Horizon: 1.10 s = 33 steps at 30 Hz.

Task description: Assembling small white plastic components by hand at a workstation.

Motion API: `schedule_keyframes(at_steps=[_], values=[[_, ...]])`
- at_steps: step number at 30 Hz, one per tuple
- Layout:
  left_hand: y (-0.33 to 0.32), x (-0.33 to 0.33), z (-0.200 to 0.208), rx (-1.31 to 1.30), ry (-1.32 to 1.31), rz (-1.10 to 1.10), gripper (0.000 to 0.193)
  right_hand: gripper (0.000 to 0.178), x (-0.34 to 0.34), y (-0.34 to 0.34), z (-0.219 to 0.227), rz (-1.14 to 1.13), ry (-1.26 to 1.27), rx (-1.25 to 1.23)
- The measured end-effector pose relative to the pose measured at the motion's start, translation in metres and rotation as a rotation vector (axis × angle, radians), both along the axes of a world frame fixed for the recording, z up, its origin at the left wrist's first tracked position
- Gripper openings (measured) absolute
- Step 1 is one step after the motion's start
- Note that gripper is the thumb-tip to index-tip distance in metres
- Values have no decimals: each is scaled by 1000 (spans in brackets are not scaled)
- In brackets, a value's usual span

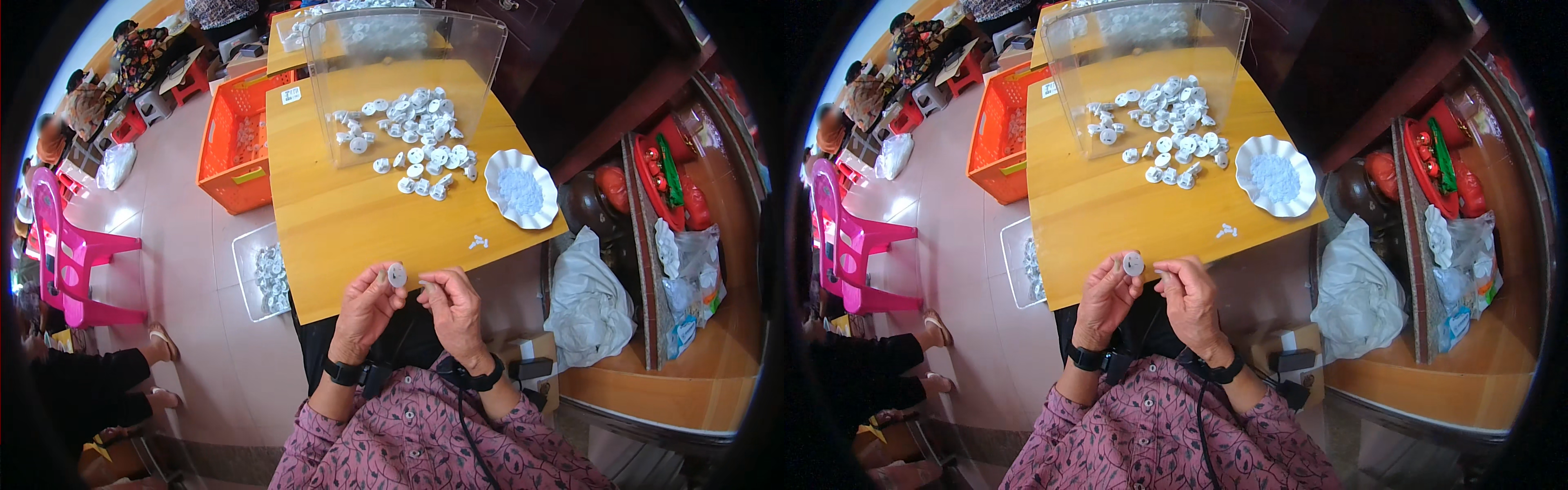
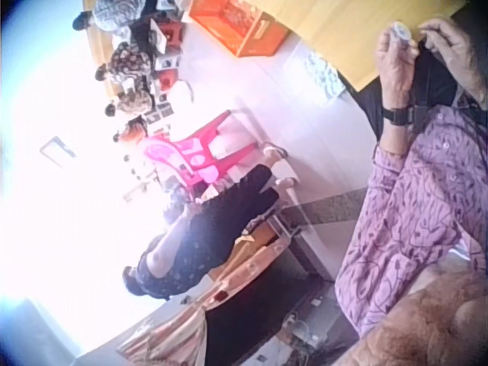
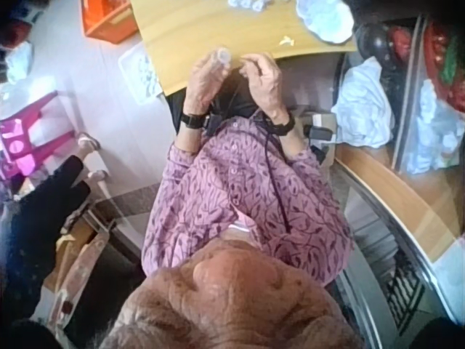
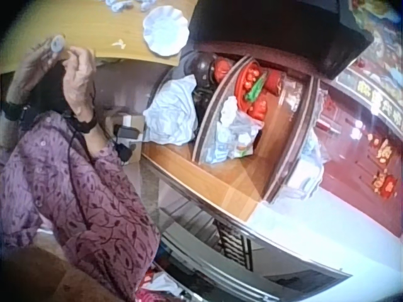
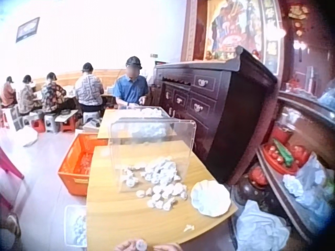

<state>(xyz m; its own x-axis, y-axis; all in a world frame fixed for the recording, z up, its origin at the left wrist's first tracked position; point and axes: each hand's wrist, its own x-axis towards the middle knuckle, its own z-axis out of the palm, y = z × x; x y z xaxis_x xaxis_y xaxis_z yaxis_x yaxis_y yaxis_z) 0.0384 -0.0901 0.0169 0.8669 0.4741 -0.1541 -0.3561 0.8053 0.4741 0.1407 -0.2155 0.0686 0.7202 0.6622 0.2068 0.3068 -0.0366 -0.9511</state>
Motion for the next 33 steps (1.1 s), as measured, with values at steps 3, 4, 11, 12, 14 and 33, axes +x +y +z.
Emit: schedule_keyframes(at_steps=[3,4,11,12,14,33], values=[[-2,-3,-1,-3,-51,-19,28,17,-4,3,1,-1,-5,24],[-3,-3,0,-5,-51,-19,28,20,-4,4,1,-14,-16,32],[-6,-3,0,4,-43,-32,28,29,-7,8,4,-42,-111,25],[-6,-3,0,5,-46,-37,28,29,-7,8,3,-40,-138,21],[-5,-3,0,5,-37,-43,28,30,-7,8,3,-37,-164,18],[-5,-6,-4,54,18,-35,25,27,-3,11,-2,-42,-575,-15]])
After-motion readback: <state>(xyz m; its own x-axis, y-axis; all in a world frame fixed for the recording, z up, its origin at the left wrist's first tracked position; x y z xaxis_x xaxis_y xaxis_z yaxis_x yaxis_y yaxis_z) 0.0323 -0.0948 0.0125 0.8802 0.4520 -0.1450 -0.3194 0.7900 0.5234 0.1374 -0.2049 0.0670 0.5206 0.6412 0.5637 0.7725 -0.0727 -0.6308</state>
